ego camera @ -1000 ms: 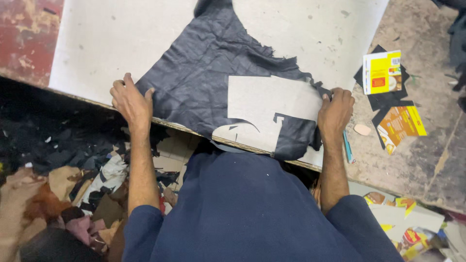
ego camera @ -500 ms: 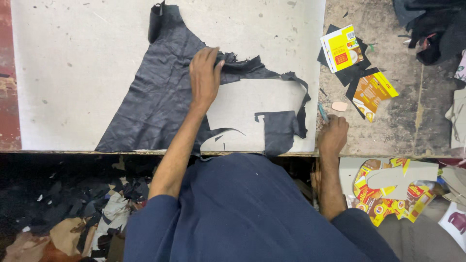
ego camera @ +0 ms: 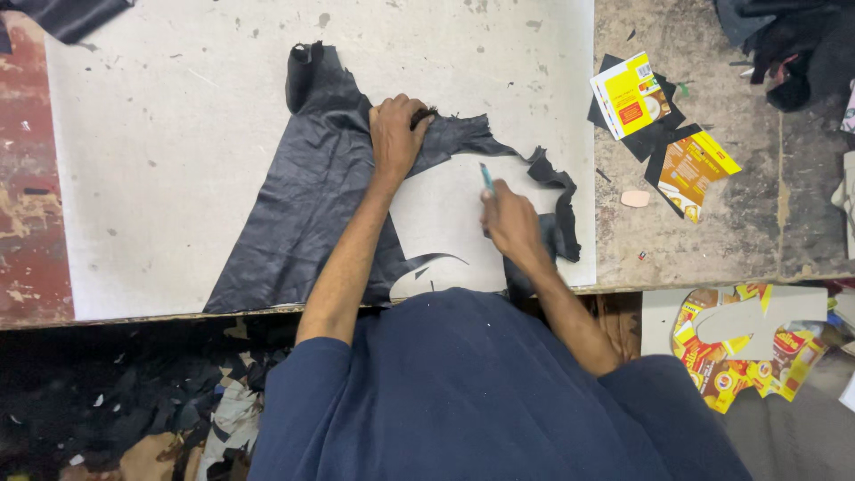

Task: The person uses a box as a template to cut shapes from black fabric with a utility knife. They repeatedly position the box, cut around it, and remove the cut pieces, accumulating several fabric shapes on the table.

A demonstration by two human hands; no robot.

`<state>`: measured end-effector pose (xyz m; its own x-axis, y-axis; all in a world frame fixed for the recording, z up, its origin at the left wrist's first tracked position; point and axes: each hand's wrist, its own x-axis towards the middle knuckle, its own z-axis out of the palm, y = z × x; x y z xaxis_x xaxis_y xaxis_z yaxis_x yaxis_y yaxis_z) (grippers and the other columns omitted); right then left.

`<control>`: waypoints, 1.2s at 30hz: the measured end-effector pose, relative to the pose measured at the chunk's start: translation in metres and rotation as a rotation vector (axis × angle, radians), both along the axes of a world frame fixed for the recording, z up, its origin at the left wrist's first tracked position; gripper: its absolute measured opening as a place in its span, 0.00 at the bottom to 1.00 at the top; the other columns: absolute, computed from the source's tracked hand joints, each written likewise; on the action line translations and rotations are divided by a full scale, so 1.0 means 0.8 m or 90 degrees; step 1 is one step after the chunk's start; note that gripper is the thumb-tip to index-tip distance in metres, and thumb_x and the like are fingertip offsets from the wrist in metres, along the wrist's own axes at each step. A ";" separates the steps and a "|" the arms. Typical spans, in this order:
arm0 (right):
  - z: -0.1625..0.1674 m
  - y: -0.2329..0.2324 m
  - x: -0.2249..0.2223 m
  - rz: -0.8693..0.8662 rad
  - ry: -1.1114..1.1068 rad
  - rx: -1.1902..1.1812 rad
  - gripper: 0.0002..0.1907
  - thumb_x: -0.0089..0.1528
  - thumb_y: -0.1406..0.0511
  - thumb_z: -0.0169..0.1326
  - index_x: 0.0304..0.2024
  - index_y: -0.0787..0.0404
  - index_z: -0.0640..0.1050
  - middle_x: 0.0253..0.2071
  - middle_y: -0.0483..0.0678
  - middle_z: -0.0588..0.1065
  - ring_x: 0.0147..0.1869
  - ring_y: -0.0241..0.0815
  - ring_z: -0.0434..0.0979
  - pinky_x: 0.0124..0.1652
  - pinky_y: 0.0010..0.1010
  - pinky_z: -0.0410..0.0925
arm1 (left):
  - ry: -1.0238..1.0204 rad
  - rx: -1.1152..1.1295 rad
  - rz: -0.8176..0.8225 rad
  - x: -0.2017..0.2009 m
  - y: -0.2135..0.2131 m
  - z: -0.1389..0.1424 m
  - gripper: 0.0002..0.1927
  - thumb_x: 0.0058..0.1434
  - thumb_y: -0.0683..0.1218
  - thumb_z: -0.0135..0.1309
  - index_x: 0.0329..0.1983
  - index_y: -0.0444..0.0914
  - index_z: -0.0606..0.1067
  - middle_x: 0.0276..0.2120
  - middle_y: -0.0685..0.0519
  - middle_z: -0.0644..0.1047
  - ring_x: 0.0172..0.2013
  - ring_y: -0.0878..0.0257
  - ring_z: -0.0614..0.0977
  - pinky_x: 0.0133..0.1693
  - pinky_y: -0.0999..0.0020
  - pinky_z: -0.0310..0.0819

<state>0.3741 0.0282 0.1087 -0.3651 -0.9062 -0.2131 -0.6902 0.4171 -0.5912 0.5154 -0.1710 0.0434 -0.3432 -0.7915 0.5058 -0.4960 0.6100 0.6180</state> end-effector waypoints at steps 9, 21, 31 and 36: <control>-0.053 -0.173 0.042 0.079 0.341 -0.174 0.08 0.64 0.67 0.47 0.40 0.69 0.72 0.25 0.60 0.78 0.28 0.57 0.82 0.30 0.46 0.73 | 0.059 -0.004 0.049 0.000 0.003 0.010 0.08 0.57 0.45 0.66 0.34 0.38 0.79 0.32 0.51 0.77 0.39 0.53 0.77 0.46 0.56 0.65; -0.042 -0.008 -0.034 0.371 0.271 0.139 0.12 0.67 0.63 0.46 0.40 0.66 0.75 0.28 0.61 0.78 0.31 0.61 0.81 0.31 0.55 0.71 | 0.154 0.028 0.090 -0.004 -0.001 0.005 0.06 0.61 0.42 0.63 0.35 0.35 0.78 0.33 0.49 0.79 0.39 0.51 0.79 0.43 0.56 0.67; 0.016 0.254 -0.154 0.661 0.288 0.705 0.19 0.63 0.55 0.56 0.46 0.62 0.82 0.46 0.58 0.79 0.51 0.57 0.80 0.49 0.47 0.74 | -0.062 -0.042 0.137 0.197 0.056 0.012 0.25 0.70 0.41 0.61 0.69 0.35 0.70 0.66 0.43 0.73 0.68 0.44 0.70 0.70 0.48 0.58; 0.036 0.299 -0.241 0.274 0.345 0.614 0.13 0.61 0.62 0.52 0.46 0.57 0.80 0.43 0.56 0.81 0.49 0.56 0.83 0.47 0.47 0.76 | -0.278 0.267 0.434 0.308 0.076 0.013 0.40 0.55 0.55 0.75 0.60 0.29 0.69 0.46 0.37 0.75 0.55 0.38 0.72 0.53 0.42 0.65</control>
<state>0.1813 0.2677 0.1376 -0.3228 -0.5271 -0.7861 -0.9461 0.2024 0.2528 0.7615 -0.1101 0.0542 0.1724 -0.9828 0.0661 -0.9087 -0.1327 0.3957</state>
